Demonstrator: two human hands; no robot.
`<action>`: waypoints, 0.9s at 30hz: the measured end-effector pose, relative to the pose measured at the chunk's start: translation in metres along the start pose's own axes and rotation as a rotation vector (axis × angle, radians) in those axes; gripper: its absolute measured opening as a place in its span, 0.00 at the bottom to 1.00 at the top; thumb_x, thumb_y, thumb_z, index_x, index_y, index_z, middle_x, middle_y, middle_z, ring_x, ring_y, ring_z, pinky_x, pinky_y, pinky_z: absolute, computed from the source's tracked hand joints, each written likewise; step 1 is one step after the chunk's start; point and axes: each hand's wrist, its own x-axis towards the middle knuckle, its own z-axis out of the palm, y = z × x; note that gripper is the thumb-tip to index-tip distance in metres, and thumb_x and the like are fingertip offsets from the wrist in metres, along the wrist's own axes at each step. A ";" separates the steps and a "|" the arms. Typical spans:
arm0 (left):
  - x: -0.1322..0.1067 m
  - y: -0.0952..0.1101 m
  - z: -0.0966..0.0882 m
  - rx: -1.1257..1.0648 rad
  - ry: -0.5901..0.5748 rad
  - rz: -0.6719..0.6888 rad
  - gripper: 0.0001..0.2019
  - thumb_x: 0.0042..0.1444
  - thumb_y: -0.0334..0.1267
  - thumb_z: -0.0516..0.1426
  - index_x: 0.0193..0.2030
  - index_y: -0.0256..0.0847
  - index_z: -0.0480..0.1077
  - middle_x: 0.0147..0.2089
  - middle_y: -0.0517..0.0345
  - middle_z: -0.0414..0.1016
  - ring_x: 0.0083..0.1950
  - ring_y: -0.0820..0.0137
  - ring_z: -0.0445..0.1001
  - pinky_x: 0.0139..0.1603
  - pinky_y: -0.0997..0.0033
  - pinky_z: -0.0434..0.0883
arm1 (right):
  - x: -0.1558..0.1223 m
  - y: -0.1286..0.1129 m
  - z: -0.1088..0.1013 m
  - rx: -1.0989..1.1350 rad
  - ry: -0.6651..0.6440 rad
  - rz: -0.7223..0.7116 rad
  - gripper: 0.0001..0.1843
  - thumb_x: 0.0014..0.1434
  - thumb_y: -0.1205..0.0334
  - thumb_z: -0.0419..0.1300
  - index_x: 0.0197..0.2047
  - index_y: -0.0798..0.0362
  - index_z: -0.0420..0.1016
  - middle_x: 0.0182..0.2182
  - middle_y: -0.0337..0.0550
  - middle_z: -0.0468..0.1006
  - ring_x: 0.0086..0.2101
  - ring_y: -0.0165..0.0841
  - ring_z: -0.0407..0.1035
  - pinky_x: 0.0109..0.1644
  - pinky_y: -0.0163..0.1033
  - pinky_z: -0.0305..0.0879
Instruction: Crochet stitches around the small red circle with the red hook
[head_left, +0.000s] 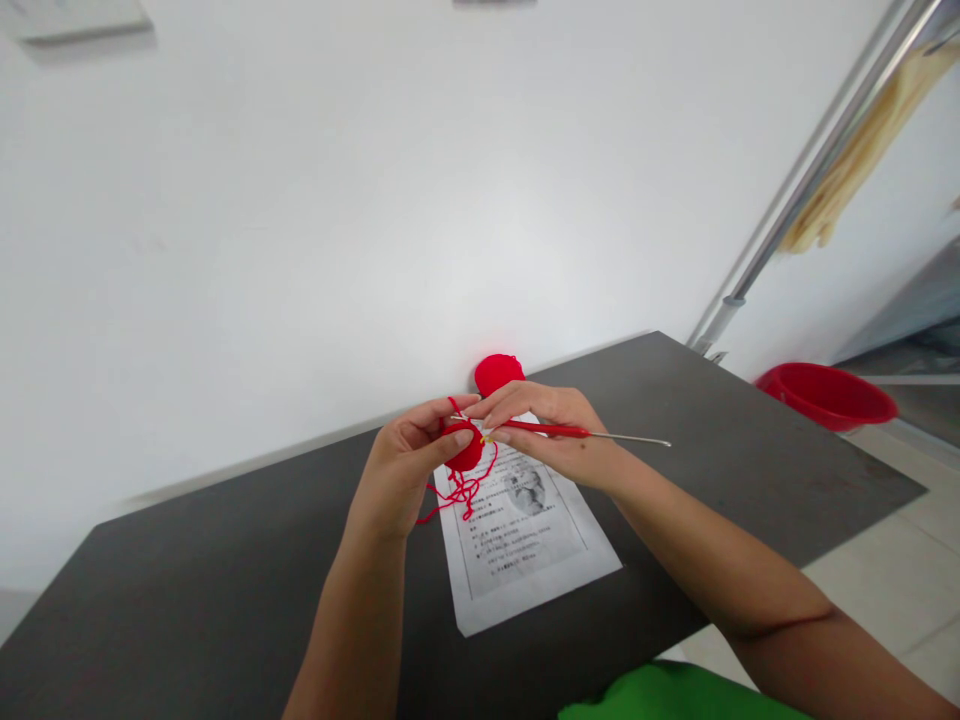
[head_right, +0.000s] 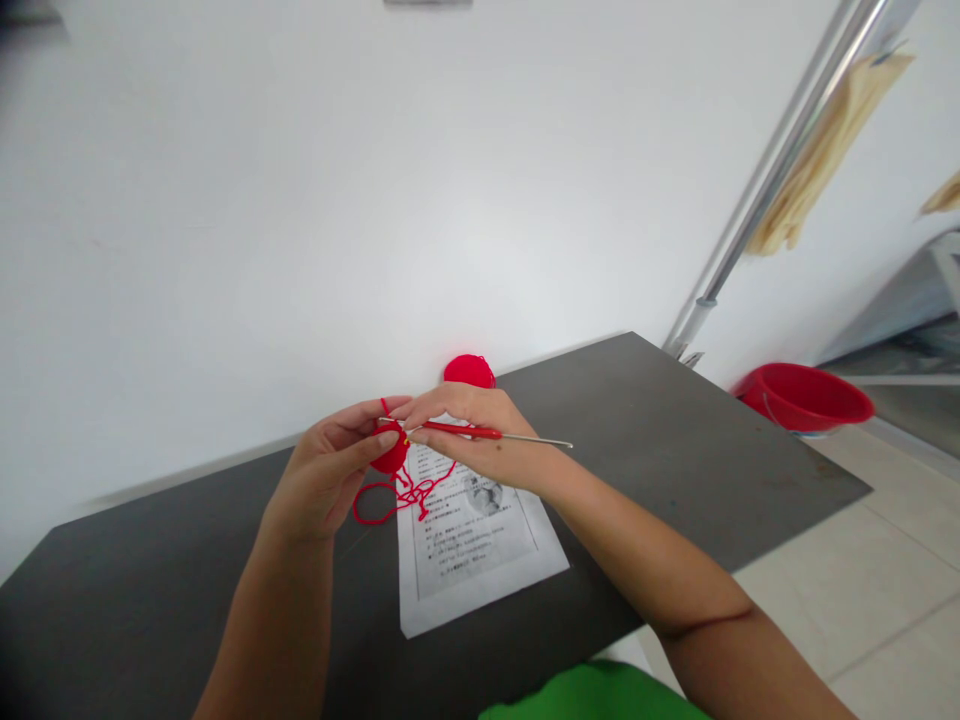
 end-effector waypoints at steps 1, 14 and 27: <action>0.000 0.000 0.000 -0.004 -0.001 0.001 0.17 0.38 0.33 0.71 0.39 0.41 0.84 0.33 0.54 0.85 0.30 0.71 0.76 0.33 0.73 0.71 | 0.000 0.000 0.000 0.004 0.002 -0.002 0.04 0.63 0.66 0.64 0.41 0.50 0.80 0.44 0.44 0.85 0.46 0.33 0.80 0.54 0.38 0.75; 0.000 0.001 0.001 -0.027 -0.009 -0.003 0.17 0.37 0.32 0.72 0.38 0.40 0.85 0.29 0.55 0.84 0.28 0.73 0.75 0.31 0.76 0.70 | -0.001 0.001 0.000 -0.008 -0.003 -0.020 0.04 0.64 0.66 0.64 0.41 0.51 0.80 0.43 0.45 0.85 0.46 0.32 0.80 0.53 0.38 0.76; -0.002 0.002 0.002 -0.042 -0.034 0.003 0.15 0.41 0.33 0.73 0.39 0.41 0.85 0.31 0.55 0.85 0.28 0.75 0.76 0.32 0.79 0.71 | 0.000 0.002 0.001 -0.001 0.002 -0.041 0.03 0.64 0.65 0.65 0.41 0.54 0.80 0.42 0.48 0.85 0.46 0.34 0.80 0.52 0.39 0.77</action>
